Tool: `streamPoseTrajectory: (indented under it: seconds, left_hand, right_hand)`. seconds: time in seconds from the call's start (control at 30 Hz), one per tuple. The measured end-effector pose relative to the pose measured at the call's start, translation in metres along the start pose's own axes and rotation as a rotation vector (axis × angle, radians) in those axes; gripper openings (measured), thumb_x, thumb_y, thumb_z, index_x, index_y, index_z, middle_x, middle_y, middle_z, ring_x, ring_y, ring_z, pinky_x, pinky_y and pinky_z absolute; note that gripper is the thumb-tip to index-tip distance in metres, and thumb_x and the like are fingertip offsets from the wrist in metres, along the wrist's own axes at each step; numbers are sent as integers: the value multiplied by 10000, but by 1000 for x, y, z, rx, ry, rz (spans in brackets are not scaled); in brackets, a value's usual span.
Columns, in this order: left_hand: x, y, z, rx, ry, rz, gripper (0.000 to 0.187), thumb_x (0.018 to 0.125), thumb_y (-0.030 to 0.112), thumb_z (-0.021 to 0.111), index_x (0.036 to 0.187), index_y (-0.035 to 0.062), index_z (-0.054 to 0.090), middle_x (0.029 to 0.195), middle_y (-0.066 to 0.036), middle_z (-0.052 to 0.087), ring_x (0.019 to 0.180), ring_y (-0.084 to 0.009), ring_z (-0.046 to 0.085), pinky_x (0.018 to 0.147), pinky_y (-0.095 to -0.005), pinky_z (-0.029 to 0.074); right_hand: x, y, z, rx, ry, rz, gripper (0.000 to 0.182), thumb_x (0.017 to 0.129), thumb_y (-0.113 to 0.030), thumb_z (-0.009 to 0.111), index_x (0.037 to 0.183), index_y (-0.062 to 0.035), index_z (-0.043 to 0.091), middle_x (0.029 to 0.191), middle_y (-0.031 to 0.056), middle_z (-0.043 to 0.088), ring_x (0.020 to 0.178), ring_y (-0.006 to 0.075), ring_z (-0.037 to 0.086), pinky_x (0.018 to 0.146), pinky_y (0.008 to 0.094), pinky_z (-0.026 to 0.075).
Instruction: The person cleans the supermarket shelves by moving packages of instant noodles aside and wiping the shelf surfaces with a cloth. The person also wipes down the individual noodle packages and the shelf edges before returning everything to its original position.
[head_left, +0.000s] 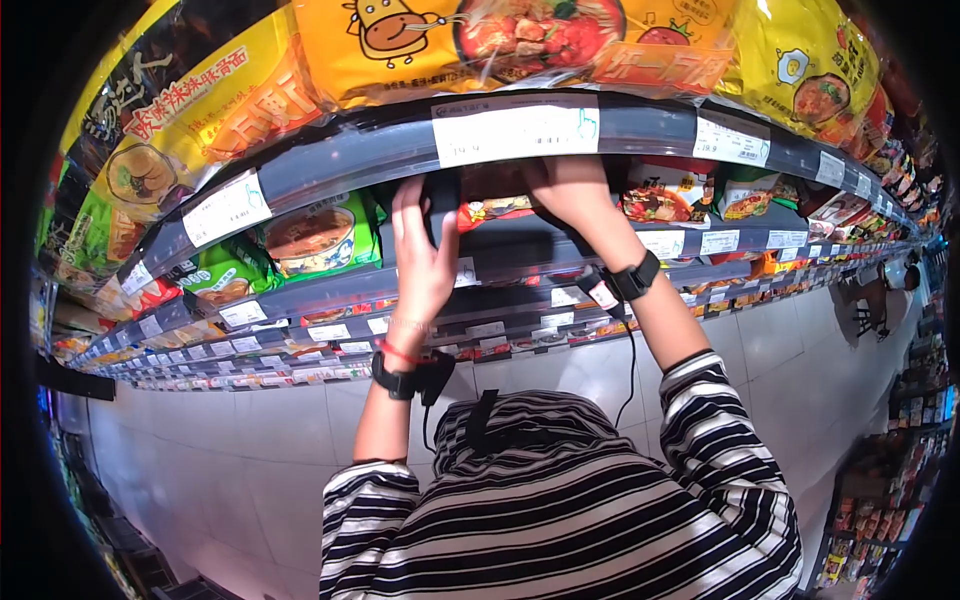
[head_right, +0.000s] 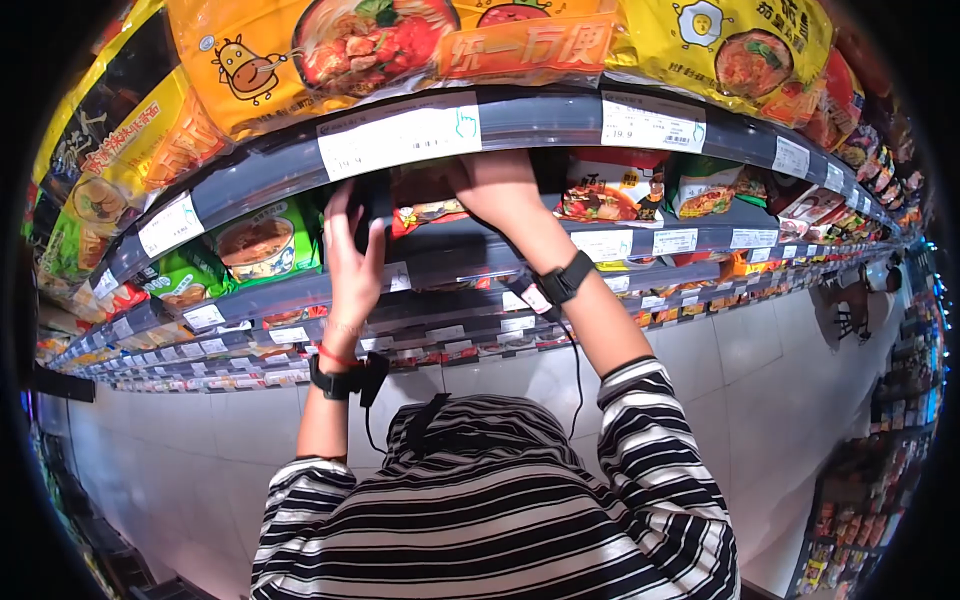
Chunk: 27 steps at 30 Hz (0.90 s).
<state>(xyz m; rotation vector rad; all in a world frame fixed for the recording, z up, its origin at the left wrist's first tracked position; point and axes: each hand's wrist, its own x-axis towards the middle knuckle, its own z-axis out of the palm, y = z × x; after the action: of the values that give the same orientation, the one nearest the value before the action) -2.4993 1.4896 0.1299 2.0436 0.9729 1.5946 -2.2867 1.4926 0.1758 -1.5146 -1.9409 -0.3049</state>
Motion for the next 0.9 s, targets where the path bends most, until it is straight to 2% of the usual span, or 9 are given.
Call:
streamPoseTrajectory:
  seconds: [0.07, 0.2, 0.33, 0.47, 0.53, 0.6, 0.7, 0.8, 0.9]
  left_hand:
    - [10, -29, 15, 208, -71, -10, 539, 868, 100, 557, 1354, -53, 380, 1344, -278, 439, 1259, -410, 425, 1047, -394, 361]
    - [31, -25, 14, -142, -397, -303, 457, 857, 66, 520, 1301, -6, 437, 1164, -238, 595, 1091, -394, 570, 955, -373, 429]
    - [29, -32, 12, -242, -413, -223, 500, 879, -12, 480, 1369, 2, 378, 1243, -176, 579, 1114, -227, 568, 967, -307, 421]
    - [30, -36, 17, -498, -465, -279, 630, 882, -26, 576, 1443, 4, 291, 1331, -134, 512, 1185, -181, 524, 1012, -290, 400]
    - [27, -39, 20, -470, -441, -267, 682, 855, 51, 670, 1430, -1, 307, 1294, -152, 538, 1184, -194, 534, 1010, -310, 412]
    - [27, -34, 20, -371, -434, -245, 699, 844, 86, 696, 1423, -2, 315, 1272, -155, 558, 1170, -199, 549, 1001, -316, 421]
    - [29, -26, 19, -220, -453, -225, 704, 822, 165, 738, 1383, -12, 352, 1161, -179, 622, 1110, -224, 596, 960, -331, 450]
    - [30, -35, 20, -141, -487, -223, 555, 824, 132, 706, 1287, -18, 438, 1111, -204, 637, 1050, -269, 625, 908, -345, 471]
    - [27, -34, 18, -68, -445, -124, 417, 828, 73, 646, 1206, -9, 491, 1067, -204, 647, 990, -312, 638, 872, -354, 480]
  right_hand:
    - [5, 1, 17, 6, 85, -44, 296, 843, -230, 577, 1052, -26, 629, 1036, 215, 616, 955, 403, 581, 855, 462, 456]
    - [-15, -2, 16, 36, 14, -203, 359, 813, -244, 600, 1132, -83, 636, 1143, 175, 608, 1045, 371, 559, 921, 475, 428]
    - [-50, -4, -6, 146, -181, -339, 528, 759, -126, 636, 1272, -239, 585, 1327, 39, 538, 1210, 327, 483, 1054, 466, 332]
    - [-49, 24, -5, -110, -113, -306, 492, 746, -101, 616, 1236, -126, 571, 1265, 125, 558, 1226, 309, 479, 1056, 450, 340]
    - [-31, 26, -7, -81, -13, -154, 335, 811, -174, 550, 1113, -37, 597, 1146, 182, 588, 1068, 366, 544, 948, 463, 411]
    - [-9, 30, -4, -149, -226, -75, 317, 828, -172, 538, 1087, 4, 591, 1081, 232, 587, 996, 399, 563, 878, 488, 437]
    - [3, 9, 7, 102, -82, -95, 309, 855, -207, 527, 1057, 17, 593, 1049, 250, 591, 962, 414, 575, 846, 483, 454]
    - [-10, -9, 18, 11, 79, -359, 371, 877, -219, 514, 1215, -78, 575, 1149, 206, 598, 1051, 411, 556, 926, 461, 432]
    - [-30, -12, 11, 195, -301, -236, 429, 859, -211, 516, 1284, -157, 551, 1326, 134, 527, 1244, 366, 444, 1051, 459, 329]
